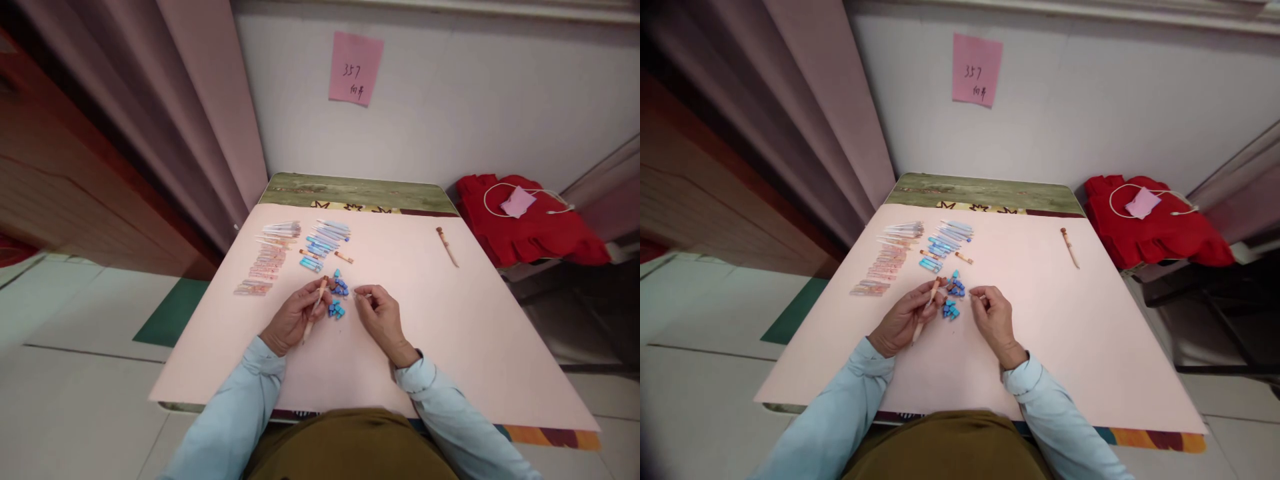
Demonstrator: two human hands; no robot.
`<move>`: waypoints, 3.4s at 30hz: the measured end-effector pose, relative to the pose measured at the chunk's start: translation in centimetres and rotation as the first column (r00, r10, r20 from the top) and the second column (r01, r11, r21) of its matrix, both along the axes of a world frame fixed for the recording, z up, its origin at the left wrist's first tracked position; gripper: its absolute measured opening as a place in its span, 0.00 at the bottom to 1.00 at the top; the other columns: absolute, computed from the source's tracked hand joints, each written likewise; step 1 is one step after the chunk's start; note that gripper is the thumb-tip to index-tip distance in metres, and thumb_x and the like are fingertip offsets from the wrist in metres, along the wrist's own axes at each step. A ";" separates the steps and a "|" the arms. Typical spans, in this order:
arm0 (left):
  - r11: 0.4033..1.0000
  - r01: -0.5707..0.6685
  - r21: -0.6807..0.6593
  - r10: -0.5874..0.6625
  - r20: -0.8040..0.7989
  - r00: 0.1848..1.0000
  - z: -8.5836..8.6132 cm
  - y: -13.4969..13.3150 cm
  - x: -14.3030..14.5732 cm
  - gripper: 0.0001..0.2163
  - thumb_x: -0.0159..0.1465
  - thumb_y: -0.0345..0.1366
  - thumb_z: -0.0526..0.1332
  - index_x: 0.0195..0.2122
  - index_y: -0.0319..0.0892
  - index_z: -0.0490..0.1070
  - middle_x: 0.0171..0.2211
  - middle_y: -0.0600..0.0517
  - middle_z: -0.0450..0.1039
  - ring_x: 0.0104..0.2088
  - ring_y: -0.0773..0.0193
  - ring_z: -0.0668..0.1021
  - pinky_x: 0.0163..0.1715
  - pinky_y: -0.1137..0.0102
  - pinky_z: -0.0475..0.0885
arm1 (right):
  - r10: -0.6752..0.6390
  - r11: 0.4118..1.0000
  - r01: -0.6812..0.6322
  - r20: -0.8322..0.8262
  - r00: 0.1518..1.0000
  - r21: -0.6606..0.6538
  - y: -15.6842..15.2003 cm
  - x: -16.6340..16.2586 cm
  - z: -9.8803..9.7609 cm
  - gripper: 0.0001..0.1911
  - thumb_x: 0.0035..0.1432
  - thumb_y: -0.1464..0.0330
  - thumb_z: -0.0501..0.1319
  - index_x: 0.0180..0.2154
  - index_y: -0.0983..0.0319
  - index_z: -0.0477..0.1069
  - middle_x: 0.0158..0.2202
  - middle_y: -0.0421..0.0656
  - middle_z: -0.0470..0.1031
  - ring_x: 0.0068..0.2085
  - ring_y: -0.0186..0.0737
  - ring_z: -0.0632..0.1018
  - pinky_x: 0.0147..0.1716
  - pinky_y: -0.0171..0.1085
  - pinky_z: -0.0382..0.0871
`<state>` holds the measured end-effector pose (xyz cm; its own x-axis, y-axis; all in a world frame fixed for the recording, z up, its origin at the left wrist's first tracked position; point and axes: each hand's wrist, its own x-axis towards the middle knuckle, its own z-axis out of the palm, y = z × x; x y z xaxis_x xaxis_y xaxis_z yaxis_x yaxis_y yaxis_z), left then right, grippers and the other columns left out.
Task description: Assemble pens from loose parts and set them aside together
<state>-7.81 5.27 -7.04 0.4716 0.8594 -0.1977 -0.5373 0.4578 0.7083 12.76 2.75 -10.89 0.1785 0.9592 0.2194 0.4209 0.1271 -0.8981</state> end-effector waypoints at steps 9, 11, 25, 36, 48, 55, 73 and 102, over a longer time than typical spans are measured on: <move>0.986 -0.163 -0.032 0.164 0.022 0.986 -0.8 0.6 -0.7 0.11 0.62 0.32 0.64 0.44 0.33 0.76 0.30 0.50 0.70 0.21 0.77 0.63 0.17 0.82 0.58 | 0.130 0.991 -0.129 0.082 0.988 -0.026 -0.1 0.0 -0.3 0.08 0.59 0.64 0.63 0.38 0.59 0.78 0.28 0.40 0.76 0.26 0.34 0.72 0.27 0.33 0.67; 0.983 -0.177 -0.050 0.179 0.026 0.984 -0.9 0.7 -0.7 0.10 0.62 0.33 0.64 0.42 0.33 0.76 0.29 0.50 0.70 0.20 0.78 0.62 0.17 0.82 0.57 | 0.134 0.991 -0.135 0.098 0.986 0.004 0.0 0.1 -0.2 0.09 0.60 0.65 0.62 0.40 0.58 0.79 0.33 0.41 0.78 0.27 0.35 0.73 0.29 0.33 0.68; 0.946 -0.305 -0.114 0.312 0.055 0.948 -1.0 1.0 -1.0 0.12 0.62 0.35 0.66 0.45 0.36 0.74 0.27 0.52 0.69 0.19 0.77 0.65 0.16 0.83 0.59 | 0.050 0.999 -0.051 0.063 0.997 0.013 -0.1 0.0 0.6 0.09 0.61 0.65 0.60 0.38 0.60 0.79 0.29 0.41 0.76 0.24 0.34 0.70 0.26 0.34 0.65; 0.962 -0.264 -0.061 0.267 0.032 0.963 -0.9 1.2 -0.8 0.10 0.64 0.34 0.62 0.44 0.34 0.74 0.27 0.51 0.70 0.19 0.77 0.64 0.17 0.81 0.59 | 0.275 0.962 -0.237 0.457 0.846 -0.139 -1.0 1.5 1.7 0.02 0.58 0.69 0.64 0.32 0.58 0.73 0.33 0.39 0.74 0.31 0.36 0.74 0.31 0.34 0.63; 0.970 -0.223 -0.100 0.229 0.061 0.971 -0.9 1.2 -0.9 0.12 0.63 0.32 0.60 0.44 0.31 0.75 0.27 0.48 0.71 0.19 0.74 0.65 0.19 0.78 0.62 | 0.171 0.984 -0.177 0.471 0.866 -0.032 0.2 -0.5 2.1 0.06 0.64 0.66 0.59 0.38 0.58 0.75 0.37 0.43 0.77 0.34 0.39 0.77 0.34 0.35 0.67; 0.979 -0.184 -0.091 0.191 0.073 0.979 -1.0 1.1 -0.8 0.11 0.63 0.32 0.60 0.44 0.32 0.75 0.28 0.48 0.72 0.21 0.74 0.66 0.21 0.77 0.63 | 0.278 0.958 -0.265 0.580 0.766 -0.110 0.6 -3.7 3.8 0.07 0.63 0.65 0.62 0.42 0.55 0.76 0.44 0.42 0.77 0.34 0.38 0.78 0.29 0.34 0.65; 0.979 -0.181 -0.093 0.189 0.086 0.978 -1.2 1.0 -1.2 0.15 0.59 0.27 0.61 0.47 0.34 0.74 0.31 0.47 0.73 0.23 0.72 0.68 0.23 0.77 0.63 | -0.005 0.995 -0.013 -0.172 0.985 -0.104 3.3 0.2 2.9 0.17 0.59 0.56 0.61 0.40 0.62 0.77 0.30 0.44 0.78 0.23 0.34 0.71 0.23 0.34 0.67; 0.980 -0.200 -0.009 0.200 -0.019 0.980 -0.8 0.9 -1.0 0.07 0.61 0.30 0.64 0.40 0.35 0.75 0.35 0.46 0.75 0.22 0.75 0.68 0.21 0.79 0.64 | -0.005 1.000 0.010 0.247 0.969 -0.018 2.7 -0.3 0.2 0.13 0.60 0.65 0.60 0.47 0.55 0.75 0.38 0.40 0.82 0.29 0.37 0.78 0.30 0.35 0.70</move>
